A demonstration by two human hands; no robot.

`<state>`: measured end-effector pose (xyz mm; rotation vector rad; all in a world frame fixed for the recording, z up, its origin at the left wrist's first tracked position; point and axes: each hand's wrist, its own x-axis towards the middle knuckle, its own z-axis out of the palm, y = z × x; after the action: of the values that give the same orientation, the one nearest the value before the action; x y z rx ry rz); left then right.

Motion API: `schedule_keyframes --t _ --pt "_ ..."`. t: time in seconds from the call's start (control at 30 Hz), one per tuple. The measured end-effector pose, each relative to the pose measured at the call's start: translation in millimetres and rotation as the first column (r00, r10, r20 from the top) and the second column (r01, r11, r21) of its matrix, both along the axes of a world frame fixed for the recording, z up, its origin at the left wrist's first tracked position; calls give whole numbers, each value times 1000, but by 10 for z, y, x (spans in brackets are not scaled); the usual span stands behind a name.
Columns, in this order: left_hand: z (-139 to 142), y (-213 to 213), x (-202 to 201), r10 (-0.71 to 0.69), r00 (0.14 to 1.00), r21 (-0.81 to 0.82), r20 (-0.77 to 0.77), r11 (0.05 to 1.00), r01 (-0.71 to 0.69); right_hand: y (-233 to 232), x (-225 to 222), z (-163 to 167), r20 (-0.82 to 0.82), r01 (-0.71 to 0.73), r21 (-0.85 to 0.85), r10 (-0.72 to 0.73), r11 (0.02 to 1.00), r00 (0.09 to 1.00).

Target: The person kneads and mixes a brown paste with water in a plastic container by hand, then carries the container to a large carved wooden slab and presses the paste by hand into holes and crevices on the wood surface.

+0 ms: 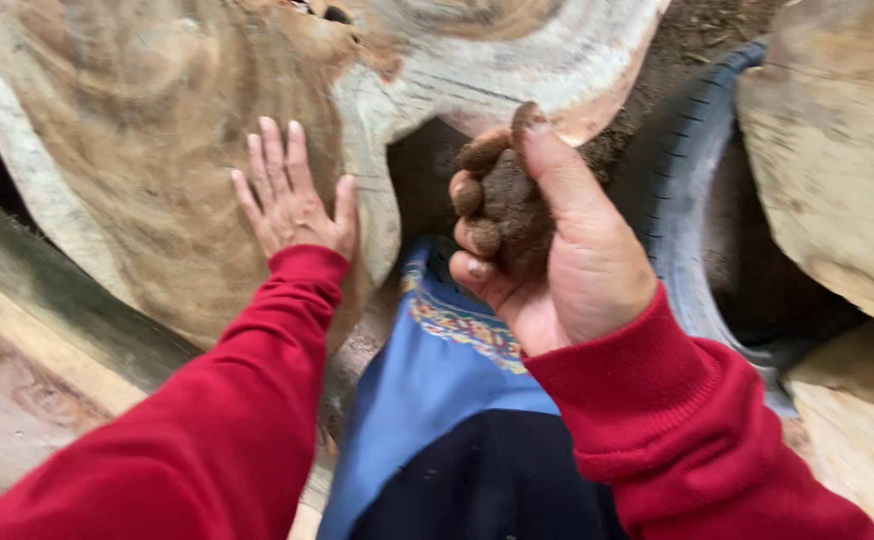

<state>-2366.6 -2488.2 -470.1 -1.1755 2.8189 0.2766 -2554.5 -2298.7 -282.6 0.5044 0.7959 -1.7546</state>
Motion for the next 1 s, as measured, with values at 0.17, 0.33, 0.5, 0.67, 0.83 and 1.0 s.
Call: schedule_keyframes --t 0.17,0.33,0.5,0.67,0.83,1.0 --pt "13 30 -64 3 1000 -40 -16 999 -3 -113 -36 -58 -16 22 -62 -23 998 1000" --pt "-37 39 -22 15 1000 -49 -4 999 -15 -100 -7 47 -15 -5 -44 4 999 1000" --pt "-113 -45 12 6 1000 -65 4 998 -5 10 -71 88 -46 23 -10 -23 1000 999" --pt "-21 -126 73 -11 1000 -44 12 999 12 309 -316 143 -145 151 4 -148 989 978" --pt "10 -185 121 -27 1000 -88 -5 996 27 535 -645 -38 -316 304 49 -274 951 909" --pt "-60 -269 241 -43 999 -121 -5 992 42 693 -963 -249 -154 533 -43 -533 845 832"
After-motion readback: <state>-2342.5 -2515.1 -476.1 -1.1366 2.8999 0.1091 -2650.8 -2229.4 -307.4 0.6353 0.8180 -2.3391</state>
